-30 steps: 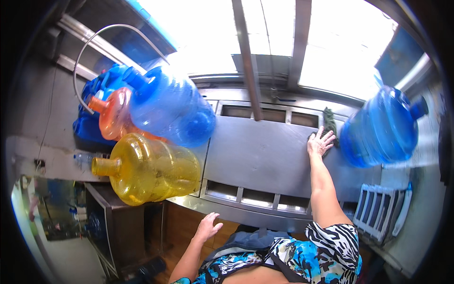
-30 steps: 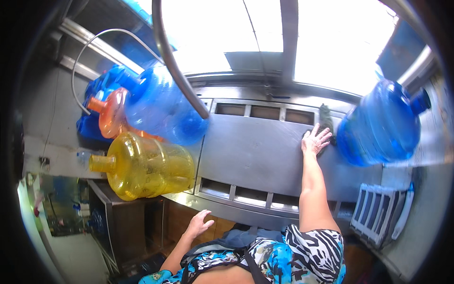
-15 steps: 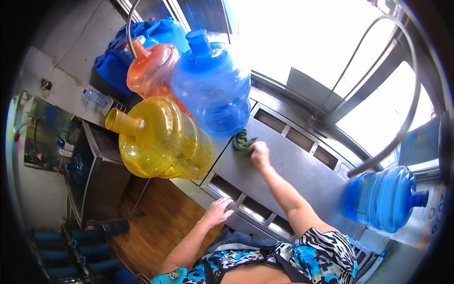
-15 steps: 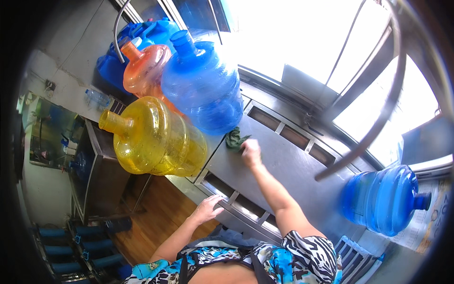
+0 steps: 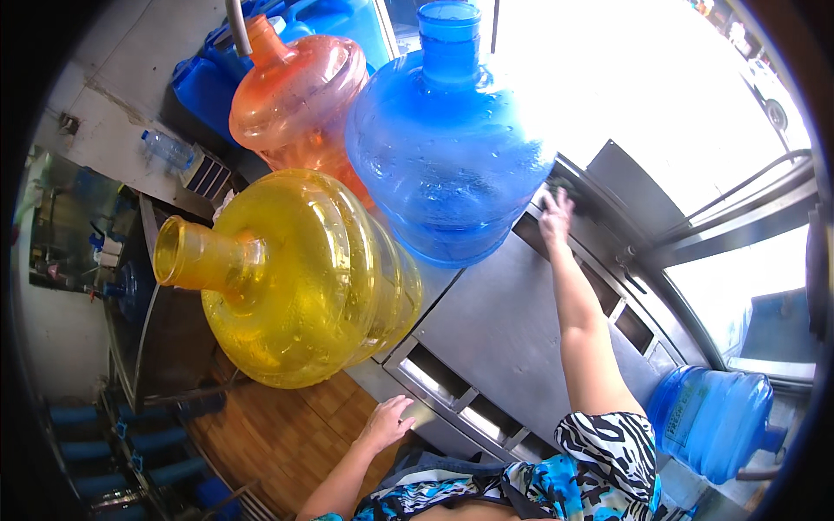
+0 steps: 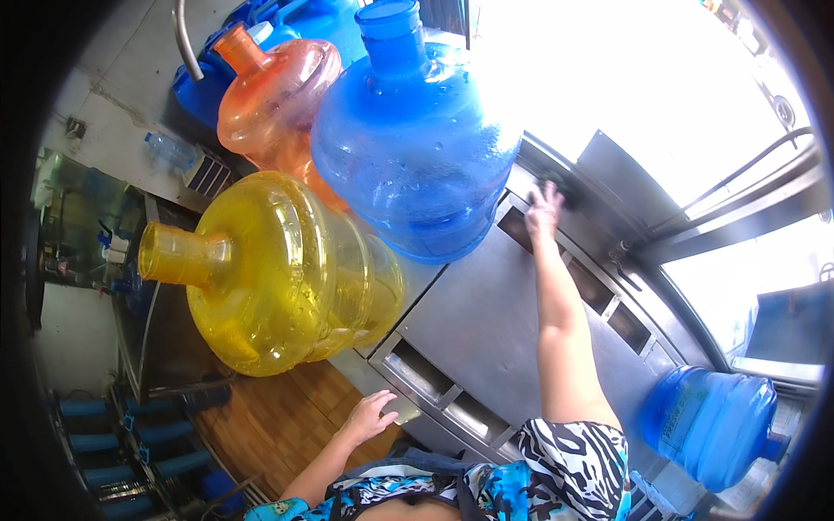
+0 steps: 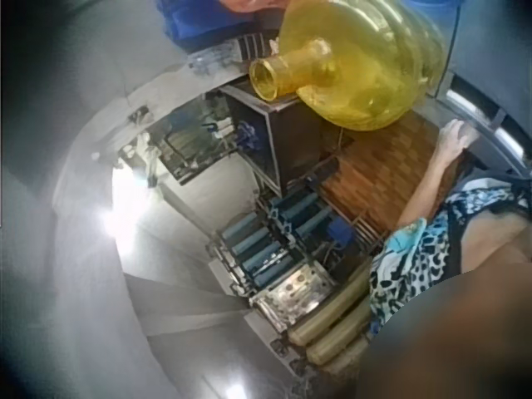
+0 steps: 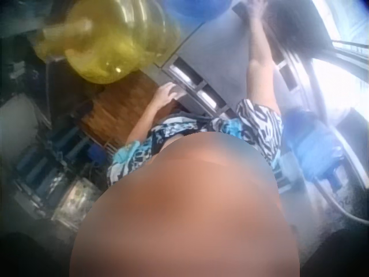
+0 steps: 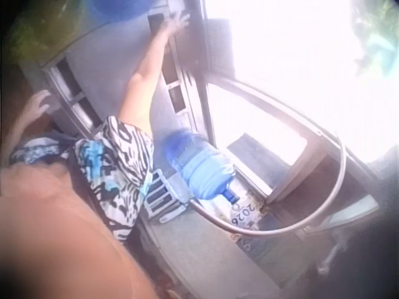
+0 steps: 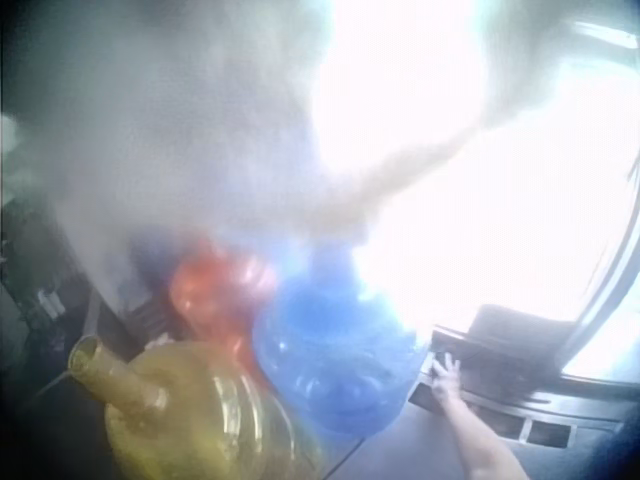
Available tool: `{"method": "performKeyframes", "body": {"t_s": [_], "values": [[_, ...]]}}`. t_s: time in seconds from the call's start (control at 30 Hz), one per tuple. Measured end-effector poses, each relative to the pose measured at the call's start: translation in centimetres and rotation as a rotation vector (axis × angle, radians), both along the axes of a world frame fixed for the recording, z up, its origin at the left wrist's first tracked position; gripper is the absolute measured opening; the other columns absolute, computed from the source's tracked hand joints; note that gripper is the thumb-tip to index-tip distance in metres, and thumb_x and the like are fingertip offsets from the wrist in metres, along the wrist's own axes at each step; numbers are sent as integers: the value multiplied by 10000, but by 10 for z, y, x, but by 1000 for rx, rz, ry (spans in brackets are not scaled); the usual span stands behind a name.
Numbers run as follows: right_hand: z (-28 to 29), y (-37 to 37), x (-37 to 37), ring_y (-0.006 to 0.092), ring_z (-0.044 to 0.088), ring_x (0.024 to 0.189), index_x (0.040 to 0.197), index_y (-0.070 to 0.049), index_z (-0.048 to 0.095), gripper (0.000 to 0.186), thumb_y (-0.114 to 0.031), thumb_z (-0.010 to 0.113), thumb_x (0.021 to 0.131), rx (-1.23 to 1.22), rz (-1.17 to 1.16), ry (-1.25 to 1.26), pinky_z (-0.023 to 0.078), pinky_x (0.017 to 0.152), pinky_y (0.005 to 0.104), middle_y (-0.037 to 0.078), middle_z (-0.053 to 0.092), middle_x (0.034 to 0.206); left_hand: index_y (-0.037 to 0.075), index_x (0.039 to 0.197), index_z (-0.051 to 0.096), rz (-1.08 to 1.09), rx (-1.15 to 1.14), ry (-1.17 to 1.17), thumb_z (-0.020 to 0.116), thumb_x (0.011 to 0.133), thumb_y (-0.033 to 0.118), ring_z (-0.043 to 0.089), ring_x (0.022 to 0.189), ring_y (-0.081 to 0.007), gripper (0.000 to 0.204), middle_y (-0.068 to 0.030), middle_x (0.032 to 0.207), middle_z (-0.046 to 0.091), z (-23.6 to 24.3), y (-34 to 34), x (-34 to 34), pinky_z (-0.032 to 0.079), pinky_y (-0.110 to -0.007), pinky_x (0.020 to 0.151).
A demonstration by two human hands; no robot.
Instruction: The person cleans and rinses large water jugs. They wipe the exterior of a blue jug with a cloth, then rinse the interior and exterior under a tap. They repeat similar steps with a yellow jug and another blue jug, placing each cleaned jug on a nearby counter.
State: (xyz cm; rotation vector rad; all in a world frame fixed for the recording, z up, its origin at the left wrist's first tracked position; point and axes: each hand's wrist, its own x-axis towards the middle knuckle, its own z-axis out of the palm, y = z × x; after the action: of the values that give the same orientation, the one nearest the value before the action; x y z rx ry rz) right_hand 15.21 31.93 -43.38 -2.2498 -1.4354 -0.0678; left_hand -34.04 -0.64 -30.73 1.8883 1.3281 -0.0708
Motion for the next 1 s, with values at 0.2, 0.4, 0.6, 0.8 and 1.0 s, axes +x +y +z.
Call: {"method": "performKeyframes", "body": {"t_s": [0.2,0.4,0.6,0.8,1.0], "values": [[7,-19,-44,342,515,1333,1059,-131,778,505,150,484,758,178,397,636,380,1146,411,98,687,1256,42,1243,633,45,27,-90,706,879,242,566,1243,-381,422,-222,1337,598,-1,15,4,459,-423,1054],[21,-139,-111,348,566,1278,1028,-154,783,492,158,507,765,330,343,465,454,1088,406,94,700,1211,74,1176,655,-5,175,-97,710,886,242,600,1191,-326,340,-155,1260,652,-2,33,14,402,-504,1050],[28,-243,-239,390,513,1310,982,-136,773,395,98,557,748,180,573,457,455,1081,458,76,673,1251,91,1152,651,110,271,-122,702,867,189,603,1186,-264,306,-92,1235,662,12,49,12,361,-553,1064],[64,-290,-304,387,524,1302,1045,-164,777,436,108,576,770,-57,657,779,437,1098,447,99,666,1257,93,1174,649,169,365,-77,705,871,207,604,1185,-292,329,-112,1245,660,37,38,-7,356,-565,1071],[106,-335,-181,325,598,1225,1041,-132,775,427,142,560,794,316,400,607,454,1086,416,104,696,1194,71,1143,660,236,364,-111,715,866,185,616,1156,-308,305,-129,1219,674,46,-19,-54,407,-485,1020]]}}
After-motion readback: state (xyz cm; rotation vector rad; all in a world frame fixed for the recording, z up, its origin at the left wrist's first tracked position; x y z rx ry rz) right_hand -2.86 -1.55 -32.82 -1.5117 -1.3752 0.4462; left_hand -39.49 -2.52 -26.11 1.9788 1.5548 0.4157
